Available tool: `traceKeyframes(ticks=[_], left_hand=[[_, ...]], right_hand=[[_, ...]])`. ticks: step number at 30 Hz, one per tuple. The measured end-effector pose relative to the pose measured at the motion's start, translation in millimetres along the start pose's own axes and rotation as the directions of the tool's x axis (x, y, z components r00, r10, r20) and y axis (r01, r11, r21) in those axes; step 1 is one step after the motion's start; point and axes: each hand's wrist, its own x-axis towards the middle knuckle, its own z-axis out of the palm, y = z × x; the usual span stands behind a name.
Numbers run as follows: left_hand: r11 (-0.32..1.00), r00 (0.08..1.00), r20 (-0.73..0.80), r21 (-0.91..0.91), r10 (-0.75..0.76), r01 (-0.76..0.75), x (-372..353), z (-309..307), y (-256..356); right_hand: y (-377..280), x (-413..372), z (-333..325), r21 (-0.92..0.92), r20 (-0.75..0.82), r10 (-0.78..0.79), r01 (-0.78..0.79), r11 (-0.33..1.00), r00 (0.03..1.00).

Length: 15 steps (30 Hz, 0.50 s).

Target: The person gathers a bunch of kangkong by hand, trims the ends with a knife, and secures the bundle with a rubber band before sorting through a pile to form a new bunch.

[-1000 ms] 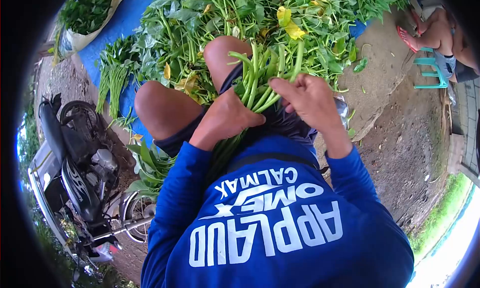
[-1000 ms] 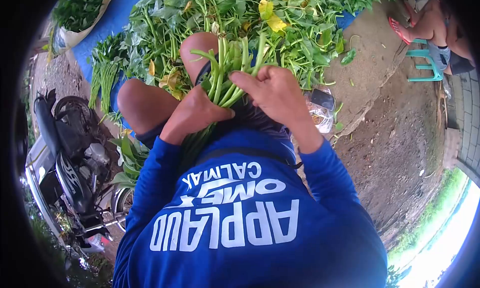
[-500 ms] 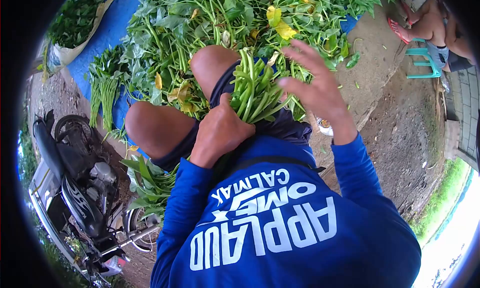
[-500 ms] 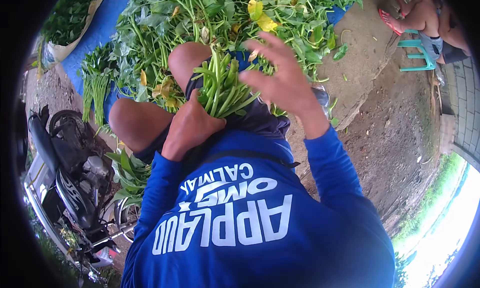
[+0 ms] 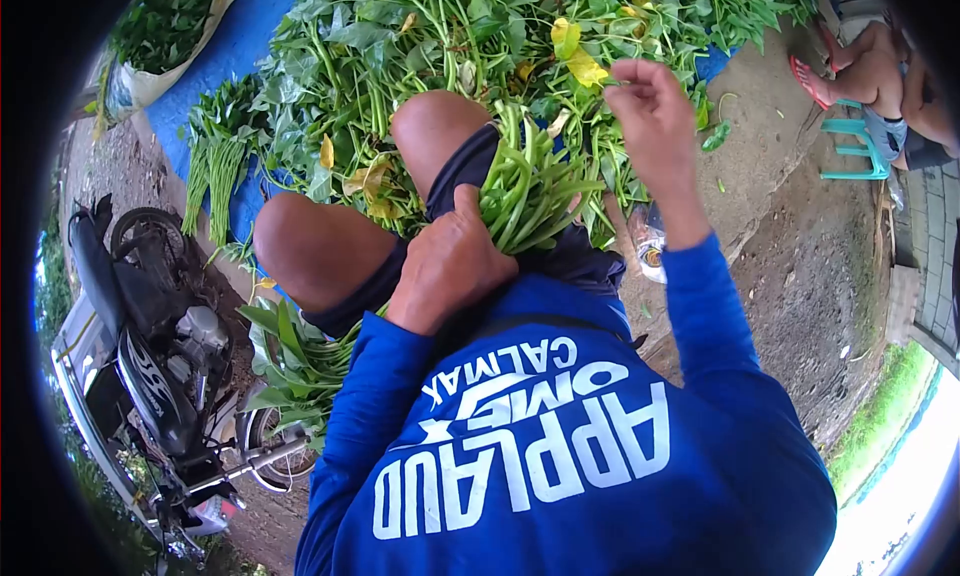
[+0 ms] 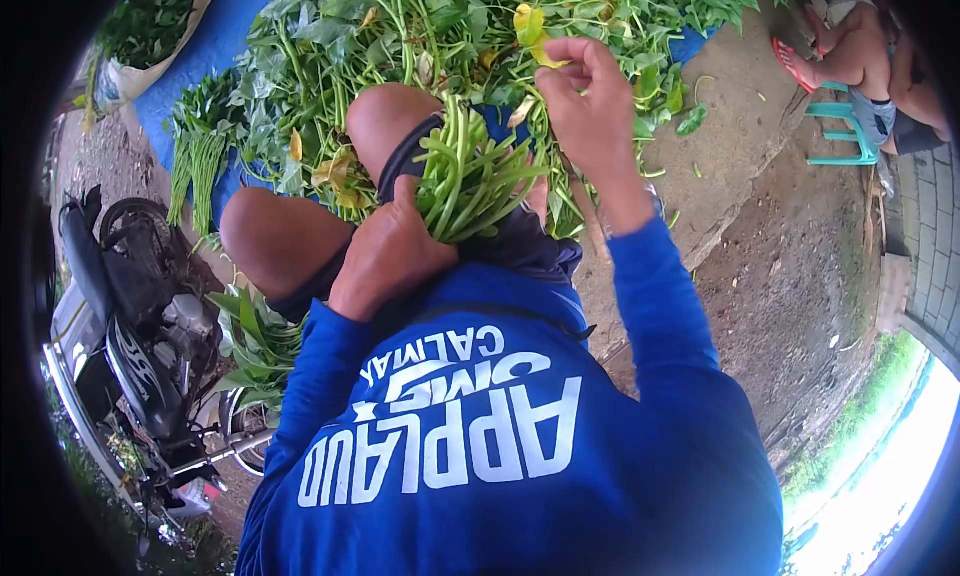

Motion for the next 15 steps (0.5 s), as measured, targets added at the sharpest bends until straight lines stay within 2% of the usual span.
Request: traceKeyframes(ticks=[1, 2, 4, 5, 8, 12, 15], left_hand=[[1.0, 1.0, -0.001, -0.007, 0.004, -0.004, 0.0, -0.4, 0.2], [1.0, 1.0, 0.01, -0.014, 0.01, -0.009, -2.0, 1.4, 0.4], [0.998, 0.998, -0.035, -0.002, 0.059, -0.059, -1.2, 9.6, -3.5], [0.997, 0.996, -0.049, -0.011, 0.078, -0.079, -0.7, 9.8, -4.3], [0.993, 0.994, -0.044, -0.058, 0.096, -0.099, -5.3, 8.4, -6.6], [0.996, 0.996, -0.038, -0.042, 0.079, -0.081, -6.9, 2.0, -4.9], [0.998, 0.999, 0.0, 0.029, 0.052, -0.052, 4.5, 9.7, -6.2]], right_hand=[[-26.9, -7.8, -14.4, -0.007, 0.162, -0.202, 0.206, 0.978, 0.966], [-46.1, -22.4, -24.6, 0.016, 0.315, -0.377, 0.392, 0.92, 0.871], [-72.0, -46.7, -10.1, 0.024, 0.569, -0.544, 0.648, 0.761, 0.617], [-72.2, -56.1, -2.6, -0.067, 0.624, -0.51, 0.69, 0.721, 0.593], [-45.4, -52.4, -2.1, -0.217, 0.687, -0.351, 0.641, 0.736, 0.636], [-51.5, -66.3, -6.6, -0.267, 0.662, -0.341, 0.635, 0.725, 0.667], [-23.4, -57.9, 3.5, -0.192, 0.641, -0.372, 0.609, 0.769, 0.671]])
